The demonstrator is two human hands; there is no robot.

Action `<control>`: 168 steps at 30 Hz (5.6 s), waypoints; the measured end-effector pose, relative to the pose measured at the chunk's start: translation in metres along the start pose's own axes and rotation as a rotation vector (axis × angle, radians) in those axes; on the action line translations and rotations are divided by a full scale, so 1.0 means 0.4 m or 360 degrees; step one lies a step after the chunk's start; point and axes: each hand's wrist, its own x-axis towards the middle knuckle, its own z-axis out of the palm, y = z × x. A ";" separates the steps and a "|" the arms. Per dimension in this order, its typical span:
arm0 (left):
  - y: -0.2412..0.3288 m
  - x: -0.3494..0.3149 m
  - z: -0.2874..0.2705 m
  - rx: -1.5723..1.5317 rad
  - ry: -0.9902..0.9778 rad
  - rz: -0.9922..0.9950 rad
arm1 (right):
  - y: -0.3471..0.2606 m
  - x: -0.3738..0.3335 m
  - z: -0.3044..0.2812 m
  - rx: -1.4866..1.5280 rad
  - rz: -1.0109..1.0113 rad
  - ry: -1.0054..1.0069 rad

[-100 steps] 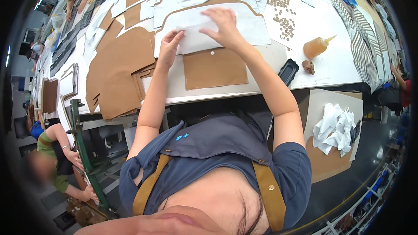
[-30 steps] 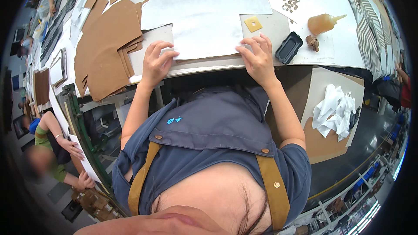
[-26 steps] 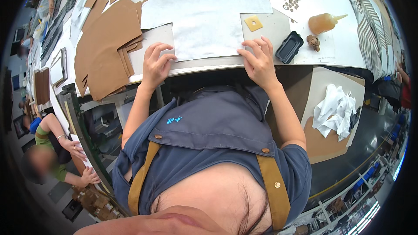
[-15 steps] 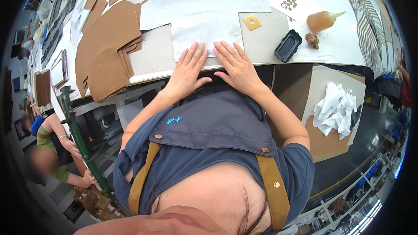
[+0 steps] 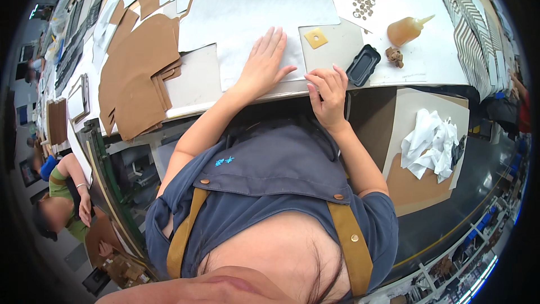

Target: Assembling components for a leather product by applying glue and attaching fabric liners and hardware.

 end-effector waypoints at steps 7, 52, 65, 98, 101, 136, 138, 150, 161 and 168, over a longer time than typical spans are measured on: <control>0.026 0.060 0.107 0.0186 -0.0092 -0.0197 | 0.027 -0.019 -0.008 0.0029 0.0080 0.0129; -0.067 -0.102 0.000 0.0415 -0.0156 -0.0564 | 0.172 -0.083 -0.139 -0.0462 0.0757 0.0300; 0.076 -0.011 -0.246 -0.0469 0.0232 0.0007 | 0.442 -0.481 -0.512 -0.1798 0.1733 0.0497; 0.321 -0.118 -0.477 -0.1021 0.1476 0.0608 | 0.023 0.079 -0.024 0.2143 0.1550 -0.0182; 0.279 -0.086 -0.473 -0.1139 0.1370 0.0830 | 0.047 0.089 -0.014 0.2105 0.1546 -0.0286; 0.154 -0.210 0.055 -0.2757 0.0854 -0.1508 | -0.215 0.298 0.215 0.0949 0.0158 -0.1340; 0.159 -0.218 0.018 -0.2878 0.0722 -0.1567 | -0.189 0.256 0.219 0.1026 -0.0120 -0.1032; 0.048 -0.229 -0.165 -0.1038 -0.0031 -0.0507 | -0.057 0.155 0.134 0.0209 -0.0159 -0.0602; -0.043 -0.235 -0.113 0.0328 0.0163 -0.0393 | -0.076 0.192 0.223 -0.0341 -0.0654 -0.0609; -0.062 -0.215 -0.096 0.0547 0.0100 -0.0274 | -0.051 0.252 0.237 -0.0337 -0.1110 -0.0774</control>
